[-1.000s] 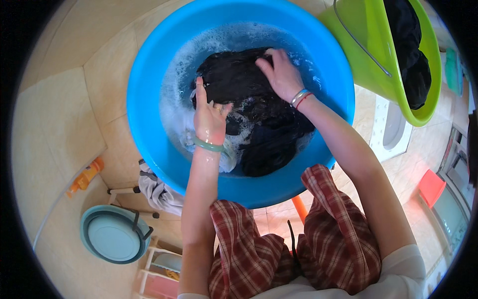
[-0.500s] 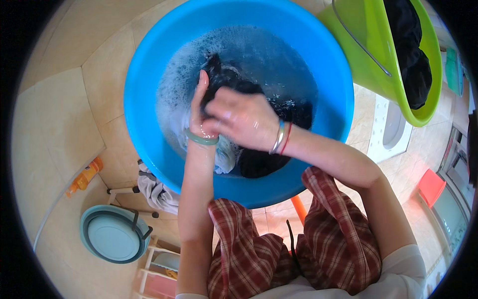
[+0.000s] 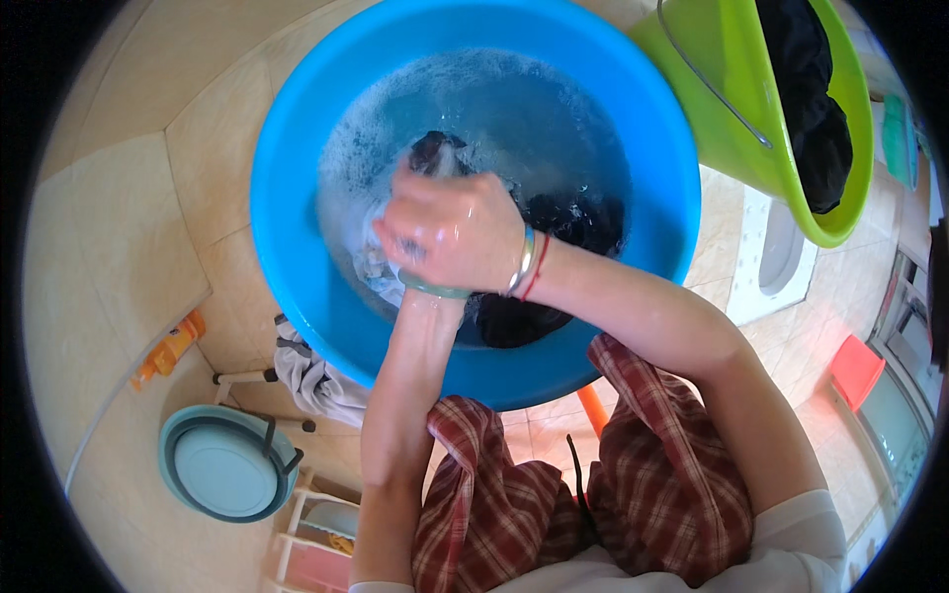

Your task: The person hand-washes dark and light-colored garments in a blue basin filled with soapy water. They scrub the clothes by hand, wring them out, and transfer the washed items into a green bucket placed nearby.

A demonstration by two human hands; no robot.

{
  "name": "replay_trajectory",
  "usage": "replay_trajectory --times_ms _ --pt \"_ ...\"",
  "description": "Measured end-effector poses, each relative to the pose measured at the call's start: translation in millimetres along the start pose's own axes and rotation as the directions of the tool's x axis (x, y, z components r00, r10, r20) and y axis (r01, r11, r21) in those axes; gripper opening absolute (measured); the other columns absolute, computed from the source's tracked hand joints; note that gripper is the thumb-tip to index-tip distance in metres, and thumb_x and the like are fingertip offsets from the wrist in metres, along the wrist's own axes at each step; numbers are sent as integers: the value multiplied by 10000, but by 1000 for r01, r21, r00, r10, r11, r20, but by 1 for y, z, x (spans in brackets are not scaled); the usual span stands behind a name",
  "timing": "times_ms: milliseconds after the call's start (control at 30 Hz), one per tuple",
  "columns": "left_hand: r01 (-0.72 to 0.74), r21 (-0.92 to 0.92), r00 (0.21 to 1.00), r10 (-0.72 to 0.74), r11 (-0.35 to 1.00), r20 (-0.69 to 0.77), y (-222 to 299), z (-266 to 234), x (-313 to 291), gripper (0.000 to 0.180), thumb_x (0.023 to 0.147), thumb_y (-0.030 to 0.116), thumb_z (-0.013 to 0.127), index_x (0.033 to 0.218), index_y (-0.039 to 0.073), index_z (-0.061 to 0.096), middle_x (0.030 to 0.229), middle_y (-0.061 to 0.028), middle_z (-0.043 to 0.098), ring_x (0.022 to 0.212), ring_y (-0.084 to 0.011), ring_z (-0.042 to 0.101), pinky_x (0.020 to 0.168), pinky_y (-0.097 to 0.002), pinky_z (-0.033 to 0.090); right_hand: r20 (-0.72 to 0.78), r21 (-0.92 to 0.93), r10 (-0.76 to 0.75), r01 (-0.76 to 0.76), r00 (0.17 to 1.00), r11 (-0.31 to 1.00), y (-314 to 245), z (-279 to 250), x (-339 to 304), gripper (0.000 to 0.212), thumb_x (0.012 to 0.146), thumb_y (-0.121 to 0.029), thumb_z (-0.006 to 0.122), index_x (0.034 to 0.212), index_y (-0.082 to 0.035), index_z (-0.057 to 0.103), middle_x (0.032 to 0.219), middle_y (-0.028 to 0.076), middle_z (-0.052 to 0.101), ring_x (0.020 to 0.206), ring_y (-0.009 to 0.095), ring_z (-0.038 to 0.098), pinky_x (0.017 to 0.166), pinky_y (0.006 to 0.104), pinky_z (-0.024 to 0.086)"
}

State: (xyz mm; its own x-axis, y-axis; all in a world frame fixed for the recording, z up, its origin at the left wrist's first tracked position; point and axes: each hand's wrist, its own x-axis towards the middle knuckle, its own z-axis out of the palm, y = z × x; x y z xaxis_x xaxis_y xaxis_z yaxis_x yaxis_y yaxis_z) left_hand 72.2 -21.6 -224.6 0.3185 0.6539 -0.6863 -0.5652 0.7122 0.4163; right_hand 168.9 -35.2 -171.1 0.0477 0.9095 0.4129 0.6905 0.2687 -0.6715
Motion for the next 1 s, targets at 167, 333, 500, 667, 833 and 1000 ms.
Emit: replay_trajectory --times_ms 167,333,500,667,833,1000 --pt "97 33 993 -94 995 -73 -7 25 5 567 973 529 489 1374 127 491 1356 -89 569 1249 -249 537 1044 -426 440 -55 -54 356 -359 933 932 98 -2 -12 256 897 -326 593 753 -129 673 800 83 679 710 313 659 601 439 542" --pt "-34 376 999 36 926 2 24 31 -1 548 1003 420 516 1496 270 332 1537 -116 342 1392 -352 357 1036 -531 425 -63 48 644 -642 763 765 148 -8 -40 475 922 -438 611 1246 -92 582 1184 228 600 1108 392 570 949 460 456" --pt "35 327 999 -32 945 -16 14 26 -24 709 966 380 603 1536 321 186 1604 -130 65 1432 -425 224 1039 -646 382 218 -462 636 -496 740 735 129 -12 -59 658 826 -367 732 1393 -183 453 1340 167 528 1231 387 487 1040 568 352" --pt "166 202 983 -147 965 -106 -2 20 -35 765 909 490 644 1522 310 224 1592 -164 58 1440 -411 201 1043 -709 339 82 -55 571 -569 817 821 103 -17 -43 537 732 -106 775 1233 -131 581 1175 128 629 1129 344 552 982 473 422" --pt "181 21 975 -182 983 129 8 8 -17 631 937 606 521 1332 114 528 1370 -123 532 1244 -272 519 1016 -504 450 99 447 171 -197 980 872 13 -54 -15 379 708 -14 746 1066 -88 644 1000 91 636 961 311 570 877 394 471" --pt "-59 252 978 5 966 209 13 23 -42 509 1020 405 434 1364 37 510 1330 -163 574 1185 -289 585 1053 -453 447 279 748 -54 -181 959 639 -19 -78 -28 355 720 1 763 1046 -82 650 932 79 614 934 286 569 838 381 461"
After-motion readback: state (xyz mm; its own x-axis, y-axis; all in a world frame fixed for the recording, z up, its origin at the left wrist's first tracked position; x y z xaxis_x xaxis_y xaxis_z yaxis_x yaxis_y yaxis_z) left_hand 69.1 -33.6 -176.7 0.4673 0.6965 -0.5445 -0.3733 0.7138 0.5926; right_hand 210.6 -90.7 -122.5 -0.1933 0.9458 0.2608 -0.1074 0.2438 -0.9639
